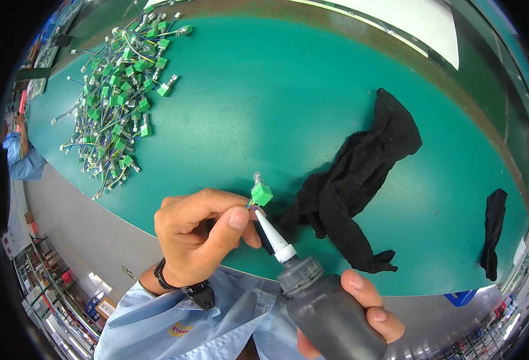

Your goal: Applying adhesive to small green electronic components on an assembly line.

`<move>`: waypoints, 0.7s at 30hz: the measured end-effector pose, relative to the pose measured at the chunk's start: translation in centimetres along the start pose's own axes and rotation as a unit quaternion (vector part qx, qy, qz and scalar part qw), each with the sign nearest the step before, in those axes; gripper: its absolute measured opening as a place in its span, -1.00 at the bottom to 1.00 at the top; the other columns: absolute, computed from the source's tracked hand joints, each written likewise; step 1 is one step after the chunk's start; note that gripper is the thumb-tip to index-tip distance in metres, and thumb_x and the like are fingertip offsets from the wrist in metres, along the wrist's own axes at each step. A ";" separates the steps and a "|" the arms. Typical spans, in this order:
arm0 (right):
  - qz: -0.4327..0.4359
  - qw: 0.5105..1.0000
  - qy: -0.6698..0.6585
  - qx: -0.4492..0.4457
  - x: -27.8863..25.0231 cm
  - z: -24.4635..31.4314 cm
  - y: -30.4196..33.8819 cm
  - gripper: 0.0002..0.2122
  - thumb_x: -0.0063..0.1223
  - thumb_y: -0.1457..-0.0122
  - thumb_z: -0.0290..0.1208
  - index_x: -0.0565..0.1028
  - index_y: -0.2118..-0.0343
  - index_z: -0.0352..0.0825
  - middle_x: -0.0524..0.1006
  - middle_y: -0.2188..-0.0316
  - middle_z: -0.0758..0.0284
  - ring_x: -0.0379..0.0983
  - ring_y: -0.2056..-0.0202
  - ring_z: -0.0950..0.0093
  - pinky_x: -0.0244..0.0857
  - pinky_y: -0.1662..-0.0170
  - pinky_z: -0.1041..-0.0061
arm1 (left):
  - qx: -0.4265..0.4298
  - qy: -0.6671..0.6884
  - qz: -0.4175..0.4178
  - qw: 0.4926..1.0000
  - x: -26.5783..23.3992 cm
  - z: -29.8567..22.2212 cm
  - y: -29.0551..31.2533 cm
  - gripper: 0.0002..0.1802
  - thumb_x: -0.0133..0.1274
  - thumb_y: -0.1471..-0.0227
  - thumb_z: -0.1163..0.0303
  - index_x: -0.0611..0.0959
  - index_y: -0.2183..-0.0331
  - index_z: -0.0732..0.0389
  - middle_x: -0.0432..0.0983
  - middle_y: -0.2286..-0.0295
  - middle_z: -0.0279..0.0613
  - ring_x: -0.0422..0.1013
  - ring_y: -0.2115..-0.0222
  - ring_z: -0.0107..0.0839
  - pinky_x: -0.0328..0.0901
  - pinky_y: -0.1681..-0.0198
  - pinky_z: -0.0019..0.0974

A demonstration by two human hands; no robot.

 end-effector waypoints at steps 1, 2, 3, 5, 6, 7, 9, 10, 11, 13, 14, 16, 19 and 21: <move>-0.005 1.000 -0.012 0.005 0.1 0.0 0.0 -0.42 -0.50 -0.34 0.00 0.13 -0.14 -0.50 0.13 -0.08 0.01 0.44 0.13 0.12 0.37 0.12 0.34 | 0.003 -0.004 -0.001 1.000 0.0 0.0 0.0 -0.94 0.11 -0.06 0.59 0.67 0.40 0.36 0.59 0.62 -0.24 0.38 0.73 -0.71 0.03 0.74 -0.57; -0.009 1.000 -0.023 0.011 0.1 -0.1 0.0 -0.41 -0.50 -0.34 0.00 0.13 -0.14 -0.50 0.13 -0.08 0.01 0.44 0.13 0.12 0.37 0.13 0.34 | 0.007 -0.008 -0.002 1.000 0.0 -0.1 0.0 -0.94 0.12 -0.06 0.59 0.67 0.40 0.35 0.59 0.62 -0.24 0.38 0.73 -0.71 0.04 0.73 -0.57; -0.009 1.000 -0.023 0.011 0.0 -0.1 0.1 -0.41 -0.50 -0.34 0.00 0.13 -0.14 -0.50 0.13 -0.08 0.01 0.44 0.13 0.12 0.37 0.13 0.34 | 0.007 -0.009 -0.002 1.000 0.0 -0.1 0.0 -0.94 0.12 -0.06 0.59 0.67 0.40 0.35 0.59 0.62 -0.24 0.38 0.73 -0.71 0.04 0.73 -0.57; -0.002 1.000 -0.005 0.013 0.0 0.0 0.0 -0.41 -0.50 -0.34 0.01 0.13 -0.13 -0.51 0.12 -0.08 0.01 0.43 0.12 0.11 0.38 0.15 0.35 | 0.008 -0.005 -0.004 1.000 0.0 -0.1 0.0 -0.95 0.13 -0.06 0.58 0.67 0.41 0.35 0.60 0.61 -0.23 0.39 0.72 -0.70 0.05 0.73 -0.57; 0.002 1.000 0.003 0.013 0.0 -0.1 0.0 -0.41 -0.50 -0.34 0.01 0.13 -0.13 -0.51 0.12 -0.08 0.01 0.43 0.12 0.11 0.38 0.15 0.36 | 0.009 -0.003 -0.005 1.000 0.0 -0.1 0.0 -0.95 0.13 -0.06 0.58 0.67 0.41 0.35 0.60 0.60 -0.23 0.39 0.72 -0.69 0.05 0.73 -0.57; 0.002 1.000 0.004 0.013 0.0 -0.1 -0.1 -0.41 -0.50 -0.34 0.01 0.13 -0.13 -0.51 0.12 -0.08 0.01 0.43 0.12 0.11 0.38 0.15 0.36 | 0.009 -0.003 -0.005 1.000 0.0 -0.1 -0.1 -0.95 0.13 -0.06 0.58 0.67 0.41 0.35 0.60 0.60 -0.23 0.39 0.72 -0.69 0.05 0.73 -0.57; 0.009 1.000 0.002 0.007 0.0 -0.1 -0.1 -0.41 -0.50 -0.34 0.01 0.13 -0.13 -0.51 0.12 -0.08 0.00 0.43 0.12 0.11 0.39 0.16 0.36 | 0.010 -0.005 -0.002 1.000 0.1 -0.2 -0.1 -0.95 0.14 -0.05 0.58 0.66 0.42 0.35 0.59 0.60 -0.23 0.40 0.71 -0.68 0.06 0.72 -0.57; 0.012 1.000 0.001 0.005 0.0 -0.1 -0.1 -0.40 -0.50 -0.34 0.01 0.12 -0.13 -0.52 0.12 -0.07 0.00 0.43 0.12 0.11 0.39 0.16 0.37 | 0.010 -0.005 0.000 1.000 0.1 -0.2 -0.1 -0.96 0.14 -0.05 0.58 0.66 0.42 0.35 0.59 0.61 -0.23 0.40 0.71 -0.68 0.07 0.72 -0.57; 0.012 1.000 0.001 0.005 0.0 -0.1 -0.1 -0.40 -0.50 -0.34 0.01 0.12 -0.13 -0.52 0.12 -0.07 0.00 0.43 0.12 0.11 0.39 0.16 0.37 | 0.010 -0.006 0.000 1.000 0.1 -0.2 0.0 -0.96 0.14 -0.05 0.58 0.66 0.42 0.35 0.59 0.61 -0.23 0.40 0.71 -0.68 0.07 0.72 -0.57; 0.015 1.000 -0.004 0.012 0.0 -0.1 0.0 -0.40 -0.50 -0.34 0.01 0.12 -0.13 -0.52 0.12 -0.07 0.00 0.43 0.12 0.11 0.38 0.15 0.36 | 0.011 -0.003 -0.002 1.000 0.1 -0.2 0.0 -0.96 0.14 -0.05 0.58 0.66 0.43 0.35 0.59 0.61 -0.24 0.40 0.71 -0.68 0.07 0.72 -0.57; 0.016 1.000 -0.006 0.016 0.1 -0.1 0.0 -0.40 -0.50 -0.34 0.01 0.11 -0.13 -0.53 0.12 -0.07 0.00 0.43 0.12 0.11 0.38 0.15 0.35 | 0.012 -0.001 -0.003 1.000 0.1 -0.2 0.0 -0.96 0.15 -0.05 0.58 0.65 0.43 0.35 0.58 0.61 -0.25 0.40 0.71 -0.68 0.07 0.71 -0.57; 0.015 1.000 -0.009 0.016 0.1 -0.1 0.0 -0.40 -0.50 -0.34 0.01 0.11 -0.13 -0.53 0.11 -0.07 0.00 0.43 0.12 0.11 0.38 0.15 0.35 | 0.013 -0.001 -0.002 1.000 0.1 -0.3 -0.1 -0.96 0.15 -0.05 0.58 0.65 0.43 0.35 0.58 0.62 -0.25 0.39 0.71 -0.68 0.06 0.71 -0.56; 0.011 1.000 -0.016 0.016 0.1 -0.1 0.0 -0.40 -0.51 -0.34 0.01 0.10 -0.13 -0.54 0.11 -0.08 0.00 0.43 0.12 0.10 0.38 0.15 0.35 | 0.014 -0.002 -0.001 1.000 0.2 -0.3 -0.1 -0.96 0.14 -0.05 0.58 0.65 0.43 0.35 0.58 0.62 -0.25 0.39 0.71 -0.68 0.06 0.71 -0.56; 0.017 1.000 -0.004 0.007 0.0 0.0 -0.2 -0.40 -0.50 -0.35 0.01 0.10 -0.13 -0.54 0.10 -0.08 0.01 0.43 0.12 0.10 0.38 0.15 0.35 | 0.015 -0.002 -0.001 1.000 0.2 -0.3 -0.1 -0.96 0.14 -0.05 0.58 0.65 0.43 0.35 0.58 0.62 -0.25 0.39 0.71 -0.68 0.06 0.71 -0.56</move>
Point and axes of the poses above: each hand's wrist, its own y-axis away from the middle knuckle, its own x-axis out of the palm, z = x × y, the point moved 7 cm from there along -y, towards the middle knuckle
